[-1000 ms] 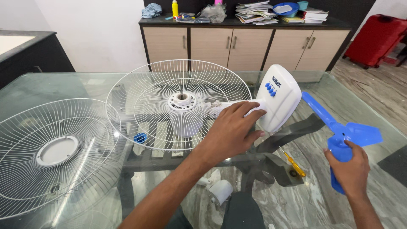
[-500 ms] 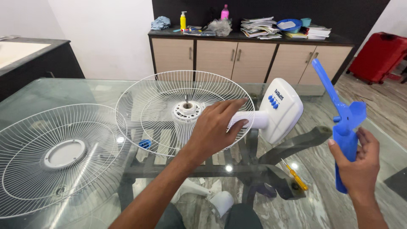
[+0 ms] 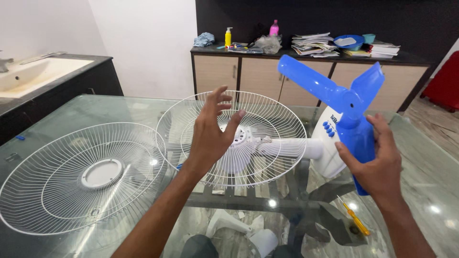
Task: The person assembles a table fan on a glass table. They attach the front grille to the motor housing, place the blue fan blades onto the motor shaft, and secure the blades with a blue nut. The rear grille remains separate on the table.
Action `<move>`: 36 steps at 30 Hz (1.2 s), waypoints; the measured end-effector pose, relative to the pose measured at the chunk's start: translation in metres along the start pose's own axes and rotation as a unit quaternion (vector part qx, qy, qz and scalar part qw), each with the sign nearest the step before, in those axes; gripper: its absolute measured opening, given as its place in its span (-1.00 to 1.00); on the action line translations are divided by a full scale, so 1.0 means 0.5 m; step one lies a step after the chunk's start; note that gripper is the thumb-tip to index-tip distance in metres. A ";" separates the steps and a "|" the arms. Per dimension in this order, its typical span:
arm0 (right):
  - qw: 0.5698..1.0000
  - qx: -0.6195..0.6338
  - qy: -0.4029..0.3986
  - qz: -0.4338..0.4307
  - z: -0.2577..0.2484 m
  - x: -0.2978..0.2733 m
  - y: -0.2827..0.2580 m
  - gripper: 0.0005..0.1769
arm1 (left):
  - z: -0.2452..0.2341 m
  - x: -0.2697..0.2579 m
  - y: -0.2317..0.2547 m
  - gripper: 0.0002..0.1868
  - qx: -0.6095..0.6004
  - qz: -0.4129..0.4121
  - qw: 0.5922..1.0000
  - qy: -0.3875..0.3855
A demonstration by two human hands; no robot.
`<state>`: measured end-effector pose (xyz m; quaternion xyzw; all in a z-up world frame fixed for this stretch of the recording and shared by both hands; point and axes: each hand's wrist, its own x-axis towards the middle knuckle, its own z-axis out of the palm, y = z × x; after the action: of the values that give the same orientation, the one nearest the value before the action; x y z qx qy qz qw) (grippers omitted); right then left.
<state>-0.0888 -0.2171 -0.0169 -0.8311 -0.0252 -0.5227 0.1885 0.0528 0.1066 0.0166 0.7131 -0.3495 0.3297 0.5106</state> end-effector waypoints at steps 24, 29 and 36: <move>0.971 0.090 -0.181 -0.127 0.188 0.130 -0.120 -0.16 | -0.087 0.029 -0.075 -0.14 0.387 0.189 0.900 -0.060; 0.959 0.099 -0.205 -0.168 0.200 0.161 -0.122 -0.20 | -0.082 0.050 -0.089 -0.16 0.373 0.101 0.910 -0.149; 0.973 0.018 -0.223 -0.062 0.214 0.164 -0.108 -0.13 | -0.076 0.060 -0.084 -0.14 0.346 0.013 0.920 -0.182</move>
<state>0.0271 -0.1432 0.0296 -0.9198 -0.1276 -0.3346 0.1602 0.0996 0.1481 0.0305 0.8885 -0.3096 0.3009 0.1557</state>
